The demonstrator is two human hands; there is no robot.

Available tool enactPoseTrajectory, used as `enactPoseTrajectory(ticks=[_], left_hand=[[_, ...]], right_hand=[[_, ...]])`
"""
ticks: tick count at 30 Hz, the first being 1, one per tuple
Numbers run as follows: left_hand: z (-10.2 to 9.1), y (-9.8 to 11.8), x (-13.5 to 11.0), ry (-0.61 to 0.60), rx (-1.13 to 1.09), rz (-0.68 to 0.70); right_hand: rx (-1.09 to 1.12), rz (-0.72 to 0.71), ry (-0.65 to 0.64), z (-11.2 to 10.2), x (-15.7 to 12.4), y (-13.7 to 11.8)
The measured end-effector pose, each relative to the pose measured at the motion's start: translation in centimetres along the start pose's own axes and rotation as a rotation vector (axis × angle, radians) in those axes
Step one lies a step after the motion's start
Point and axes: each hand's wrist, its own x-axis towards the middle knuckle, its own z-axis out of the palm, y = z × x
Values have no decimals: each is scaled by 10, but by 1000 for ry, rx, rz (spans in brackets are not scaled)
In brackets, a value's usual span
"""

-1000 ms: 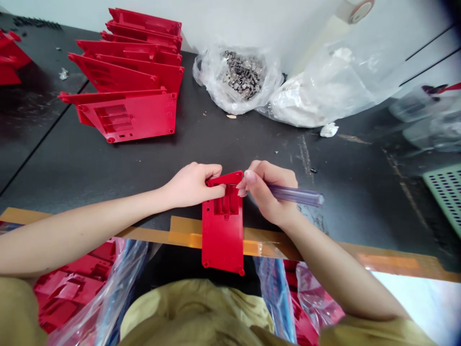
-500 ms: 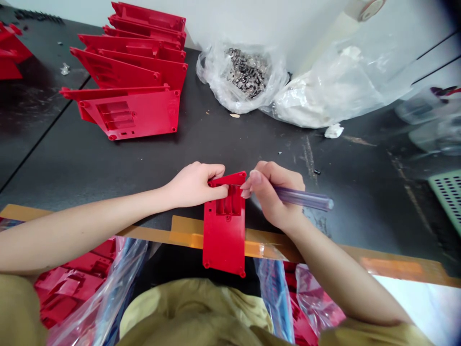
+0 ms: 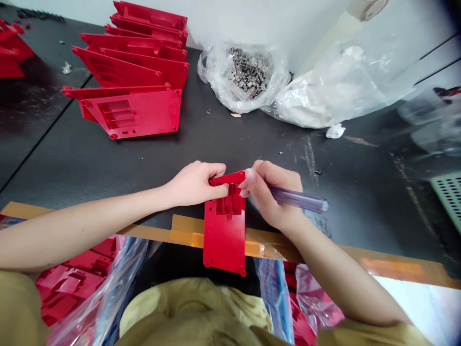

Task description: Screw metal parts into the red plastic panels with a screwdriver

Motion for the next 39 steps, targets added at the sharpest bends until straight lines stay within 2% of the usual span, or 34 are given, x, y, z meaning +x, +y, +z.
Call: enactPoseTrajectory(ticks=[16,18,23,27,29,33,39], left_hand=[[-1,2,-1,-16,35,-14],[-1,2,-1,-25,47,-11],[0,1,-1,-25,41,-12],[0,0,-1,-29,60,-16],[0,0,-2,-34,71,-18],[1,0,-3,-43,88,-30],[1,2,-2,-46,115,-36]], right_hand=[[196,62,12,4,0,11],[290,67,70,3,-2,13],[649,159,443,-6,6,13],[781,300,531,-12,13,19],[769,338,520,-12,13,23],[662,325,407,-6,8,24],[652,114,203,-1,-7,18]])
